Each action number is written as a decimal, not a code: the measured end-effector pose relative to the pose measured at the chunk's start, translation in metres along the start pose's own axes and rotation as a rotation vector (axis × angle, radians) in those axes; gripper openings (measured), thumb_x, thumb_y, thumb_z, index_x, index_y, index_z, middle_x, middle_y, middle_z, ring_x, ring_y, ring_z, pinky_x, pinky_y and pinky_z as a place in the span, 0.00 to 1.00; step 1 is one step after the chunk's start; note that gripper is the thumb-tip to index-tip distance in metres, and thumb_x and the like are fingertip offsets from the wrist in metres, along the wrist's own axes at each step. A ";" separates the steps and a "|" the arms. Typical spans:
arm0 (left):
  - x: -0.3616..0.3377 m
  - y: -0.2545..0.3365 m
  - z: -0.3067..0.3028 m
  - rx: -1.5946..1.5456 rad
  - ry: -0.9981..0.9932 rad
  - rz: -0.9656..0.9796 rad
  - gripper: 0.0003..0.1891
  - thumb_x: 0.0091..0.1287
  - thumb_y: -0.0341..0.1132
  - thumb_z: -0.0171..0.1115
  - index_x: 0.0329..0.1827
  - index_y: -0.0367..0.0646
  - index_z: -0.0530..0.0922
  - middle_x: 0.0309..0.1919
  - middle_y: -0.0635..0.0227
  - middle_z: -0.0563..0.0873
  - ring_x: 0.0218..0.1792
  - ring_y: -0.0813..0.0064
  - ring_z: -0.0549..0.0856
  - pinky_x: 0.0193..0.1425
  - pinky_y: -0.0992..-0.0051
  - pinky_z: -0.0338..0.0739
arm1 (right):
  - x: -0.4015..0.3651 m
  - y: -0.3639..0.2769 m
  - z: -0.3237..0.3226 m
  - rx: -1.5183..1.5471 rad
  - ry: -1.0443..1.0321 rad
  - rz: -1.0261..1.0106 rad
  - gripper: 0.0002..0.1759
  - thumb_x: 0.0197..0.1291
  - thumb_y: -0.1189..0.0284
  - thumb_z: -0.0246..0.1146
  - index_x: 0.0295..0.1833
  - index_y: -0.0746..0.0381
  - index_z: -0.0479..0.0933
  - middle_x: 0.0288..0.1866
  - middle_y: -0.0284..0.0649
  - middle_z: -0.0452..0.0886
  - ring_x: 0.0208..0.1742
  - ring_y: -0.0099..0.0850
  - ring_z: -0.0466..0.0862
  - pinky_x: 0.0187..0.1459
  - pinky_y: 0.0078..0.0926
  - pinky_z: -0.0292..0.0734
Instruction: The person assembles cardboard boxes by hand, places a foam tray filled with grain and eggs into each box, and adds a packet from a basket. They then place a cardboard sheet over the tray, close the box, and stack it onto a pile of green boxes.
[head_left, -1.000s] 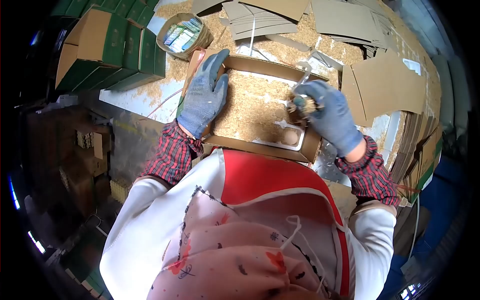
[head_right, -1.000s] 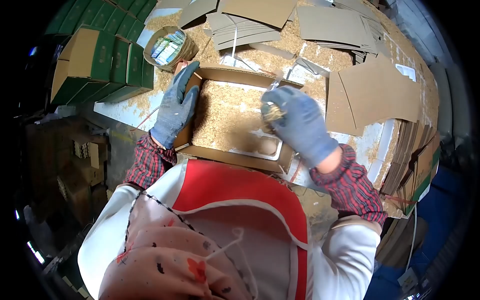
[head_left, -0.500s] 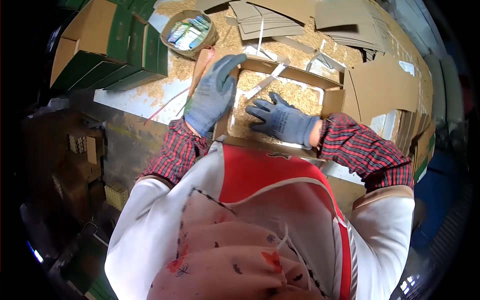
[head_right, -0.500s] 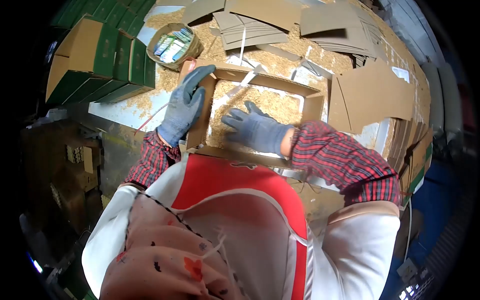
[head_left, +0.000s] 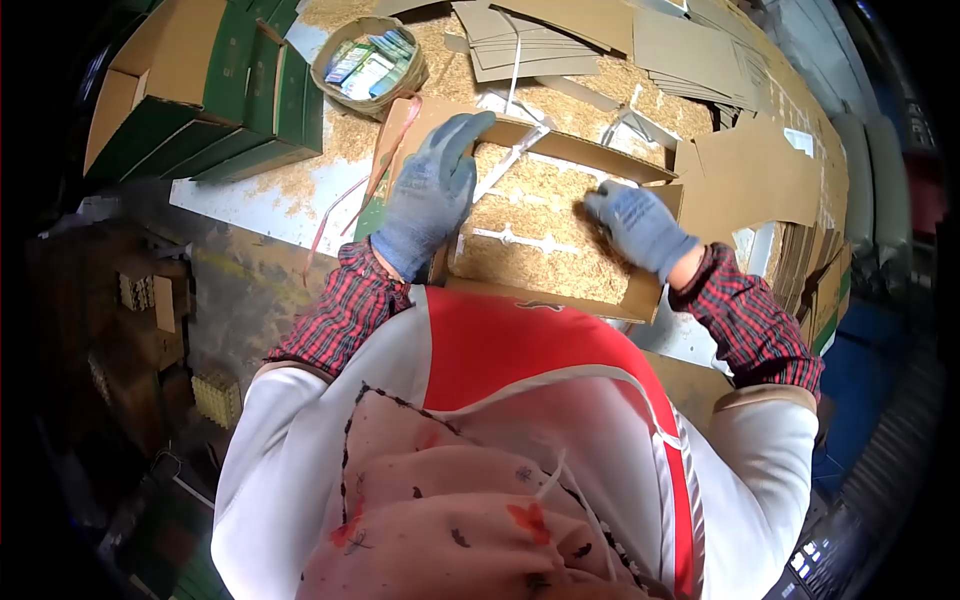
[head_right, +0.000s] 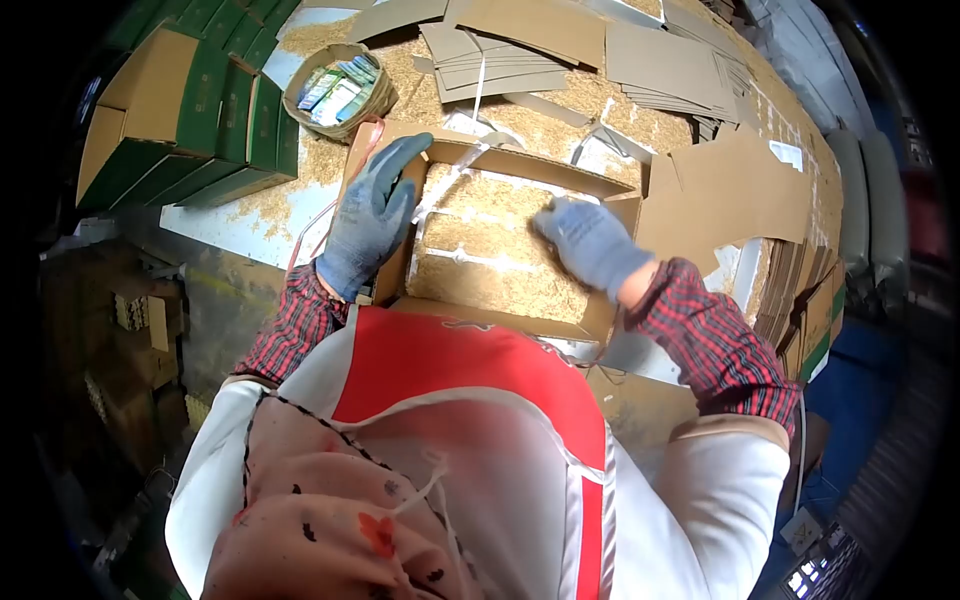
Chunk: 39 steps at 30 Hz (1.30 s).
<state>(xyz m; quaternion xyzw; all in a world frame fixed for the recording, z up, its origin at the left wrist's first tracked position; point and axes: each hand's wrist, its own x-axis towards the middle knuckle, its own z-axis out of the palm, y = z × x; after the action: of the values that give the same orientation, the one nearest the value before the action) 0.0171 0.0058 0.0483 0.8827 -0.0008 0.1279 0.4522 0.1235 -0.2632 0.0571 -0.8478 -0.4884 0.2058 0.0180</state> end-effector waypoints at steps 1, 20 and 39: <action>0.001 -0.002 0.000 0.007 -0.003 0.012 0.23 0.68 0.24 0.49 0.67 0.39 0.74 0.61 0.50 0.79 0.63 0.52 0.78 0.69 0.64 0.69 | 0.005 0.007 -0.004 0.091 0.131 0.002 0.09 0.60 0.75 0.59 0.47 0.60 0.78 0.42 0.49 0.80 0.44 0.49 0.82 0.48 0.41 0.78; 0.041 0.037 0.140 0.531 -0.921 0.807 0.33 0.63 0.50 0.64 0.70 0.45 0.73 0.73 0.54 0.65 0.69 0.53 0.67 0.73 0.48 0.59 | -0.221 0.185 0.140 0.791 0.400 1.085 0.48 0.46 0.63 0.80 0.69 0.71 0.66 0.60 0.49 0.80 0.58 0.37 0.80 0.60 0.32 0.75; 0.172 -0.322 -0.087 0.932 -0.369 -0.564 0.25 0.64 0.50 0.57 0.59 0.46 0.81 0.56 0.54 0.84 0.60 0.58 0.82 0.64 0.64 0.75 | -0.141 0.206 0.130 1.401 1.010 0.924 0.08 0.66 0.64 0.64 0.45 0.55 0.79 0.40 0.29 0.82 0.42 0.22 0.82 0.44 0.28 0.80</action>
<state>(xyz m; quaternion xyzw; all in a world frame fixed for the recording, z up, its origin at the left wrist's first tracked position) 0.2015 0.2852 -0.1212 0.9626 0.2120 -0.1671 0.0241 0.1833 -0.5111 -0.0632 -0.7415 0.1894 0.0490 0.6418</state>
